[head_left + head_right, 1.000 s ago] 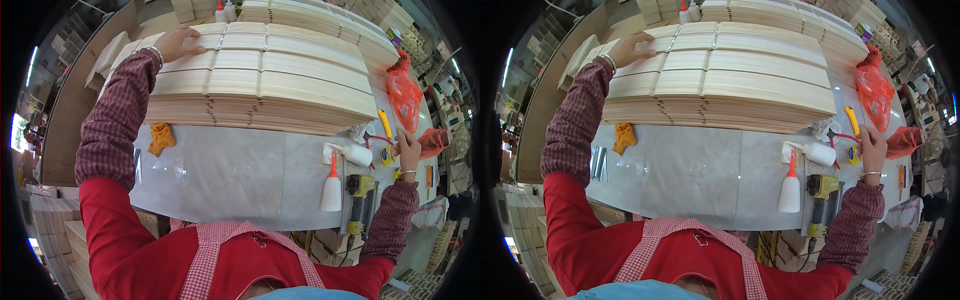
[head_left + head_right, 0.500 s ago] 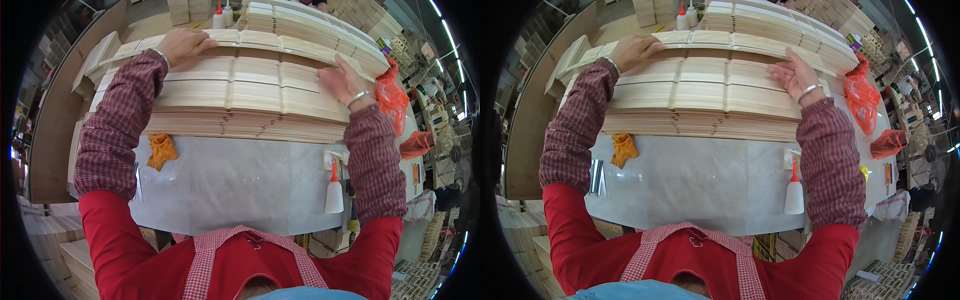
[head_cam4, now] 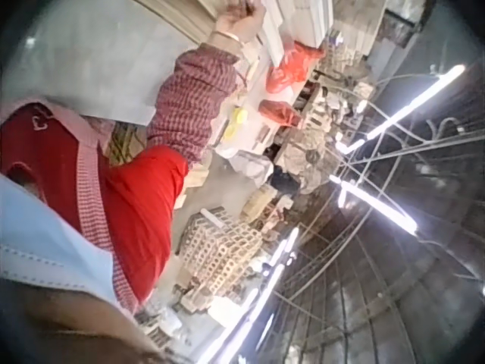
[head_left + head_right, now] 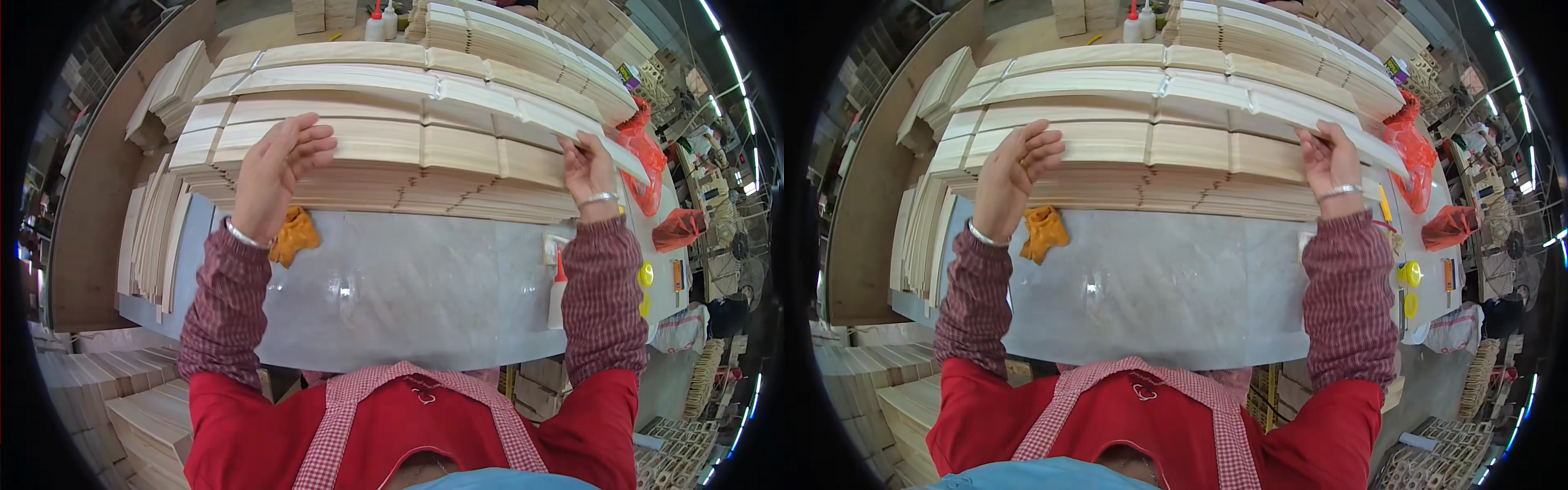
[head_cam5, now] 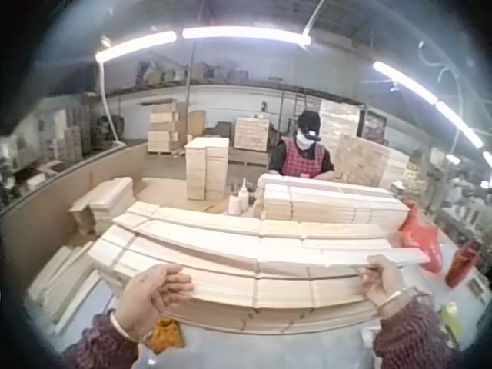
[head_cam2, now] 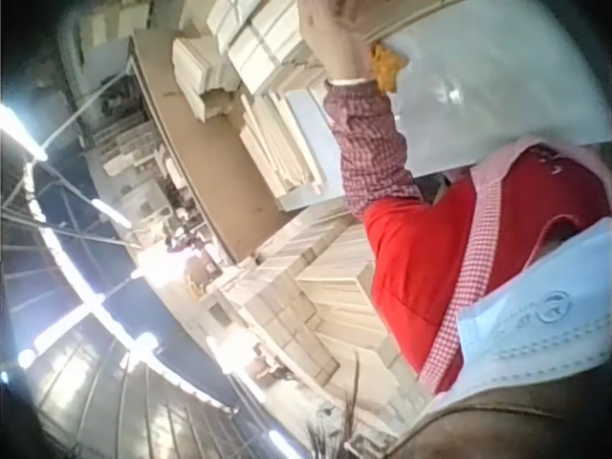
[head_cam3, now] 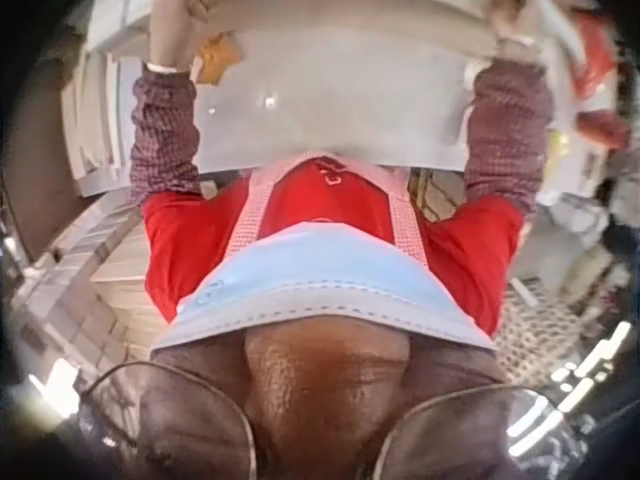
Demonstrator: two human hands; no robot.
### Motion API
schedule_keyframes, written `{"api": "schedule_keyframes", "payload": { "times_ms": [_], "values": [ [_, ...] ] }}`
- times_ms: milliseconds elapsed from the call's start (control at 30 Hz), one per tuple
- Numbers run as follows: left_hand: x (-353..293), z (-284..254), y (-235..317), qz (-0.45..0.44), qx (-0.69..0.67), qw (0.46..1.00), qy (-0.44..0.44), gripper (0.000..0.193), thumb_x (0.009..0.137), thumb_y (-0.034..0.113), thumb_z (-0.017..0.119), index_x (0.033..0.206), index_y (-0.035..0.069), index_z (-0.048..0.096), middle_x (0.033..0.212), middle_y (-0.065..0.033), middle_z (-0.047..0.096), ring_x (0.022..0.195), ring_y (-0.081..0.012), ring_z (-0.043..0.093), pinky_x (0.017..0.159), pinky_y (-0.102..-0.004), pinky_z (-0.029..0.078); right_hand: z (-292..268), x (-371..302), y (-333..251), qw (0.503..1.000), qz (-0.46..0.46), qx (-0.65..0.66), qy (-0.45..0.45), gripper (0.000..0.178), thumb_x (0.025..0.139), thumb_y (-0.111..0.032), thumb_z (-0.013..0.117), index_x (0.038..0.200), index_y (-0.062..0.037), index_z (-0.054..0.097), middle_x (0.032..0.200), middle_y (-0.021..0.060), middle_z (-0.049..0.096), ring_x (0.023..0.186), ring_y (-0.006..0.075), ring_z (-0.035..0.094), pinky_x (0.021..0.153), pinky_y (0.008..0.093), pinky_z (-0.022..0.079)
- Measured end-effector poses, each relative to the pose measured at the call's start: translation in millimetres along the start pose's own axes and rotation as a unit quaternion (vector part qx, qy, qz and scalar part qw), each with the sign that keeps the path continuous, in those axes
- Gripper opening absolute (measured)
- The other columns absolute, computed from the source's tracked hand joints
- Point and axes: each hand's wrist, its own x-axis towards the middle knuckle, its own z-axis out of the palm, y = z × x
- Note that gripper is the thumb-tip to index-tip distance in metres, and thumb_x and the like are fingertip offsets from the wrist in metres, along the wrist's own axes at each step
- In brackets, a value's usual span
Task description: Assembling wooden boxes by gluing and nailing wooden slats together on a production floor.
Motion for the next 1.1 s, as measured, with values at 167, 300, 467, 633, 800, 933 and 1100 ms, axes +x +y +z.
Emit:
{"api": "schedule_keyframes", "payload": {
  "times_ms": [167, 300, 467, 633, 800, 933, 1100],
  "values": [
    [-39.7, -13.3, -5.4, -0.037, -0.186, 0.981, 0.044, 0.042, 0.096, 0.031, 0.046, 0.114, -0.006, 0.048, 0.107, -0.0176, 0.058, 0.096, -0.0239, 0.059, 0.089, -0.0296, 0.048, -64.6, -67.6, 4.4, 0.999, -0.011, 0.042, 0.011, 0.016, 0.079, -0.004, 0.06, 0.092, 0.0036, 0.056, 0.081, 0.0203, 0.063, 0.059, 0.0145, 0.059, 0.046, 0.0158, 0.046],
    [-53.3, -26.7, -15.9, -0.03, -0.24, 0.965, 0.1, 0.044, 0.096, 0.035, 0.046, 0.111, -0.006, 0.048, 0.107, -0.0188, 0.057, 0.098, -0.0238, 0.058, 0.091, -0.032, 0.047, -107.1, -129.8, 5.1, 0.997, 0.036, 0.061, 0.022, 0.017, 0.082, -0.004, 0.058, 0.098, 0.002, 0.055, 0.079, 0.0159, 0.061, 0.054, 0.0119, 0.053, 0.044, 0.0148, 0.042],
    [-86.9, -56.0, -36.0, 0.036, -0.307, 0.948, 0.076, 0.04, 0.095, 0.034, 0.05, 0.112, -0.002, 0.049, 0.107, -0.0139, 0.053, 0.094, -0.0223, 0.056, 0.088, -0.0356, 0.049, -188.3, -186.4, 8.5, 0.993, 0.05, 0.108, -0.021, 0.021, 0.086, -0.006, 0.055, 0.105, 0.0019, 0.052, 0.085, 0.0144, 0.061, 0.056, 0.0114, 0.051, 0.043, 0.0159, 0.039],
    [-137.9, -84.1, -56.2, -0.054, -0.214, 0.956, 0.191, 0.027, 0.092, 0.022, 0.055, 0.105, -0.002, 0.053, 0.096, -0.0109, 0.055, 0.086, -0.0211, 0.057, 0.085, -0.0331, 0.051, -216.0, -198.8, 51.3, 0.995, 0.055, 0.069, 0.046, 0.022, 0.084, -0.003, 0.057, 0.105, 0.0012, 0.055, 0.086, 0.0104, 0.061, 0.059, 0.0143, 0.052, 0.05, 0.0173, 0.04],
    [-173.5, -130.6, -121.4, -0.147, -0.193, 0.951, 0.19, 0.024, 0.092, 0.017, 0.055, 0.105, -0.003, 0.053, 0.091, -0.0121, 0.057, 0.082, -0.0213, 0.059, 0.08, -0.0335, 0.054, -237.5, -210.5, 92.7, 0.994, 0.068, -0.005, 0.087, 0.017, 0.083, -0.004, 0.059, 0.098, 0.0036, 0.057, 0.079, 0.0106, 0.062, 0.061, 0.0171, 0.06, 0.051, 0.0189, 0.044],
    [-191.4, -136.5, -136.0, -0.165, -0.175, 0.946, 0.219, 0.022, 0.092, 0.016, 0.054, 0.104, -0.003, 0.053, 0.09, -0.0127, 0.058, 0.079, -0.021, 0.059, 0.078, -0.0337, 0.056, -242.3, -215.0, 113.8, 0.995, 0.065, -0.029, 0.066, 0.017, 0.083, -0.004, 0.06, 0.096, 0.0056, 0.057, 0.075, 0.0112, 0.063, 0.061, 0.0186, 0.062, 0.051, 0.0204, 0.048],
    [-202.9, -136.3, -141.8, -0.175, -0.159, 0.939, 0.248, 0.021, 0.093, 0.015, 0.054, 0.102, -0.003, 0.053, 0.089, -0.0127, 0.059, 0.076, -0.02, 0.059, 0.076, -0.0336, 0.056, -235.0, -214.7, 124.5, 0.995, 0.057, -0.062, 0.055, 0.019, 0.082, -0.005, 0.061, 0.095, 0.008, 0.056, 0.074, 0.0119, 0.063, 0.06, 0.0199, 0.064, 0.052, 0.0223, 0.051]
  ]
}}
